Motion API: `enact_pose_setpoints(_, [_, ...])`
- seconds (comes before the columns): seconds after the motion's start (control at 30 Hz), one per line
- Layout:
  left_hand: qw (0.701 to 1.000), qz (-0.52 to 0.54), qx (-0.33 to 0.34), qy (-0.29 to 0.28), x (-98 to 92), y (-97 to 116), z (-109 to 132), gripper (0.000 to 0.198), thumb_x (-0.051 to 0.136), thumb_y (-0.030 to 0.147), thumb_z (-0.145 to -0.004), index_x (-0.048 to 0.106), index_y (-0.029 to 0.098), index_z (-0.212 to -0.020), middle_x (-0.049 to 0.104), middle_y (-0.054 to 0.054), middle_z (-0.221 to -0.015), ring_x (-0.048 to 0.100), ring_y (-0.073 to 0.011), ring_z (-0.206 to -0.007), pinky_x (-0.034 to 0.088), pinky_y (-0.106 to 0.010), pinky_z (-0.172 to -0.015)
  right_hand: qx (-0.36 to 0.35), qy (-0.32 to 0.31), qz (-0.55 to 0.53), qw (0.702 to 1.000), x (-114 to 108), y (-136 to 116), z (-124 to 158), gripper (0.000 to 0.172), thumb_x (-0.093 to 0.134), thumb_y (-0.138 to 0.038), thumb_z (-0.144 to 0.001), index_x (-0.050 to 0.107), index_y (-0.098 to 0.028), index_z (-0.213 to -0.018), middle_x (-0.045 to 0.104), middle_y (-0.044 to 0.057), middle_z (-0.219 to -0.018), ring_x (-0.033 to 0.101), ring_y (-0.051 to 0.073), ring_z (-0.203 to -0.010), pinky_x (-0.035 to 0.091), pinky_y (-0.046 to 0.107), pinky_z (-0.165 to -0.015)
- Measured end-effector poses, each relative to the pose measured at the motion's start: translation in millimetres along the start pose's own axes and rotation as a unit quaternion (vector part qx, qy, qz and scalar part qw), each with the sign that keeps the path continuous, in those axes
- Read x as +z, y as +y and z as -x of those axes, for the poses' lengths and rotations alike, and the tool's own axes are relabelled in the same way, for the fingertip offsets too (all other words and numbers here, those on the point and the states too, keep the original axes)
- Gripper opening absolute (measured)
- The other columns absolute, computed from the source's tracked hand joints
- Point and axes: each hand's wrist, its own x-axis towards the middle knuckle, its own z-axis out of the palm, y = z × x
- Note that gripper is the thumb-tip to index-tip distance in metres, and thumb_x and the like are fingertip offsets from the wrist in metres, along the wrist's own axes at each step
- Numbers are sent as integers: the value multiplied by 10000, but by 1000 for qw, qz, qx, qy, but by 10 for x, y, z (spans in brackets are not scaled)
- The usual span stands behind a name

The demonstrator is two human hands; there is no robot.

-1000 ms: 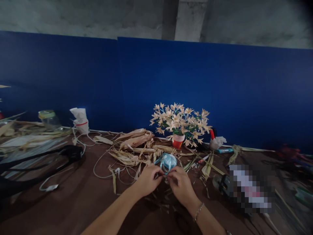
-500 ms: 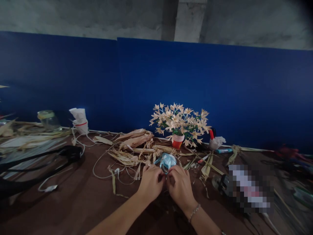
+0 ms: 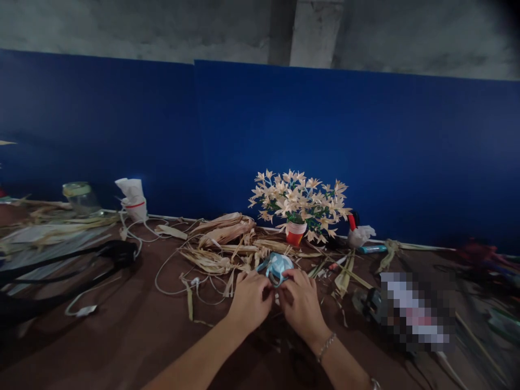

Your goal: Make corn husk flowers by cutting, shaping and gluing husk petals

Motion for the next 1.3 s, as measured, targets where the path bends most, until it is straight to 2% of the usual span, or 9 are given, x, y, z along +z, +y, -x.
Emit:
enact_pose_setpoints(0.13, [999, -23, -39, 11, -22, -92, -20, 97, 504, 193, -725, 598, 197, -700, 634, -22, -732, 534, -196, -791, 286, -344, -750, 19, 24, 42, 999, -55, 55, -25, 129, 474, -128, -756, 569, -183, -689, 542, 52, -908, 454, 191, -864, 294, 318, -735])
enact_pose_setpoints(0.3, [996, -54, 20, -67, -40, -210, -49, 147, 487, 199, -747, 631, 209, -715, 648, -36, -760, 521, -202, -823, 288, -347, -755, -42, -92, 68, 993, -22, 188, -29, 128, 528, -145, -744, 611, -210, -672, 538, 30, -820, 445, 185, -822, 285, 312, -700])
enact_pose_setpoints(0.47, [988, -101, 69, -95, -19, -189, -38, 126, 516, 206, -729, 640, 199, -709, 629, -60, -744, 496, -219, -832, 297, -352, -724, -84, -131, 124, 980, 54, 146, -41, 109, 547, -137, -727, 624, -198, -679, 554, 50, -829, 443, 199, -831, 282, 329, -704])
enact_pose_setpoints(0.6, [986, -119, 70, -92, -13, -184, -34, 128, 533, 247, -723, 639, 199, -670, 607, -66, -737, 476, -226, -845, 303, -355, -712, -103, -128, 144, 976, 54, 87, -61, 136, 513, -96, -736, 612, -177, -692, 564, 69, -817, 448, 202, -833, 287, 334, -705])
enact_pose_setpoints(0.8, [988, -108, 67, -92, -6, -194, -29, 100, 548, 172, -684, 641, 205, -698, 593, -61, -761, 466, -234, -861, 311, -355, -708, -111, -137, 145, 974, 50, 111, -58, 131, 516, -106, -734, 609, -176, -673, 579, 61, -803, 457, 203, -830, 286, 339, -703])
enact_pose_setpoints(1.07, [990, -75, 73, -93, 45, -199, -28, 91, 548, 193, -702, 638, 205, -709, 579, -46, -777, 465, -213, -857, 329, -332, -737, -113, -134, 155, 972, 102, 139, -58, 94, 523, -111, -725, 600, -161, -701, 590, 69, -769, 467, 208, -808, 293, 345, -699])
enact_pose_setpoints(1.2, [994, -37, 72, -74, 80, -205, -25, 140, 549, 173, -699, 621, 198, -817, 583, -44, -811, 463, -209, -869, 330, -327, -757, -92, -109, 106, 984, 60, 121, -58, 75, 526, -123, -729, 575, -176, -709, 589, 43, -787, 470, 190, -817, 302, 320, -707])
enact_pose_setpoints(1.3, [995, -4, 79, -68, 82, -193, -28, 118, 538, 162, -708, 616, 192, -791, 590, -46, -808, 471, -203, -856, 326, -328, -766, -85, -82, 57, 991, 21, 89, -54, 87, 518, -116, -730, 558, -188, -703, 587, 23, -797, 476, 178, -823, 309, 306, -722])
